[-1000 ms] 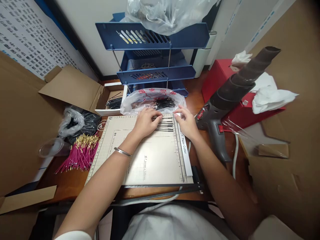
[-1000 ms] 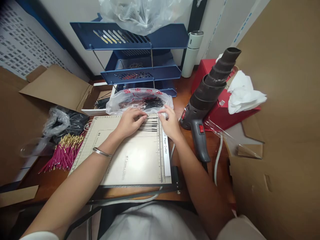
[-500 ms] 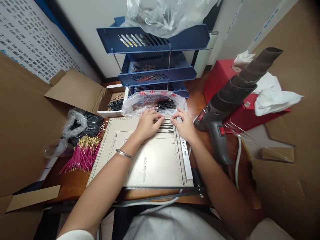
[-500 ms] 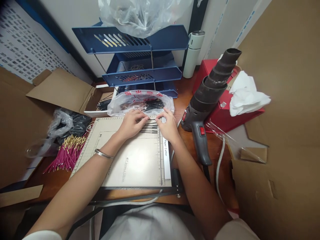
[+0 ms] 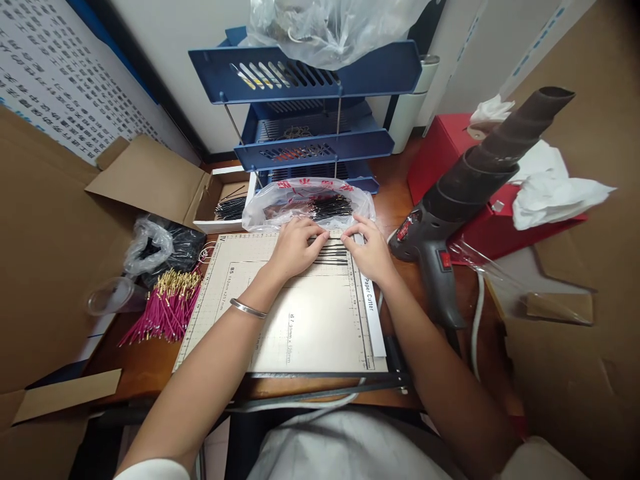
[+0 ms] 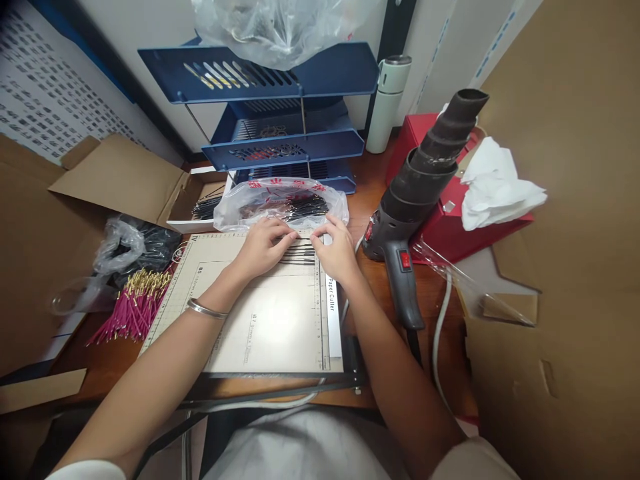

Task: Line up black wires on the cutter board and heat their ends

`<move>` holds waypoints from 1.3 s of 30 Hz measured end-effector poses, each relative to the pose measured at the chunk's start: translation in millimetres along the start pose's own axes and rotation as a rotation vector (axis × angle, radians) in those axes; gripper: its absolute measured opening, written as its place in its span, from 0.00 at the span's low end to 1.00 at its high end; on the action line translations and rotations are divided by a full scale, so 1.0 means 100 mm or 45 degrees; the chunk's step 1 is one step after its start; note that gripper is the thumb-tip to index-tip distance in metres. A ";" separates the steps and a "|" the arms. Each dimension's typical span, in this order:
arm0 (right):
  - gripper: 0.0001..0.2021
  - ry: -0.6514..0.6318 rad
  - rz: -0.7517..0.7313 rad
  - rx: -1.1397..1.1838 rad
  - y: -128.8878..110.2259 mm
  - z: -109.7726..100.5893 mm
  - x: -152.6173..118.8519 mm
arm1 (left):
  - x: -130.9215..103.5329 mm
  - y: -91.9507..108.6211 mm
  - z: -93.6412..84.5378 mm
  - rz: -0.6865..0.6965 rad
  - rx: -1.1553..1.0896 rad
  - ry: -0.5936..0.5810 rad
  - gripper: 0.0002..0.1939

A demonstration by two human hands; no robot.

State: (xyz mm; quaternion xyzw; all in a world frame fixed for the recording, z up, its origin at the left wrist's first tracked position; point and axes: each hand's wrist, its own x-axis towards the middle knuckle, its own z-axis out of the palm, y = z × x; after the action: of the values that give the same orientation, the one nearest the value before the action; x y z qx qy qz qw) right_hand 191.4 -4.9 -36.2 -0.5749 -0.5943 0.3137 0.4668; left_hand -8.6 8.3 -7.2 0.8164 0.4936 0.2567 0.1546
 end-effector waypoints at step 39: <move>0.25 -0.049 0.376 0.725 0.19 0.13 0.11 | 0.25 -0.10 0.00 0.030 -0.155 -0.116 0.06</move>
State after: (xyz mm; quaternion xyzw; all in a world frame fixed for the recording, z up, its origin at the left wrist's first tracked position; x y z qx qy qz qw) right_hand 187.6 11.2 -56.4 -0.4953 -0.4017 0.5423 0.5471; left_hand -6.6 34.6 -5.5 0.8220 0.4599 0.2507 0.2234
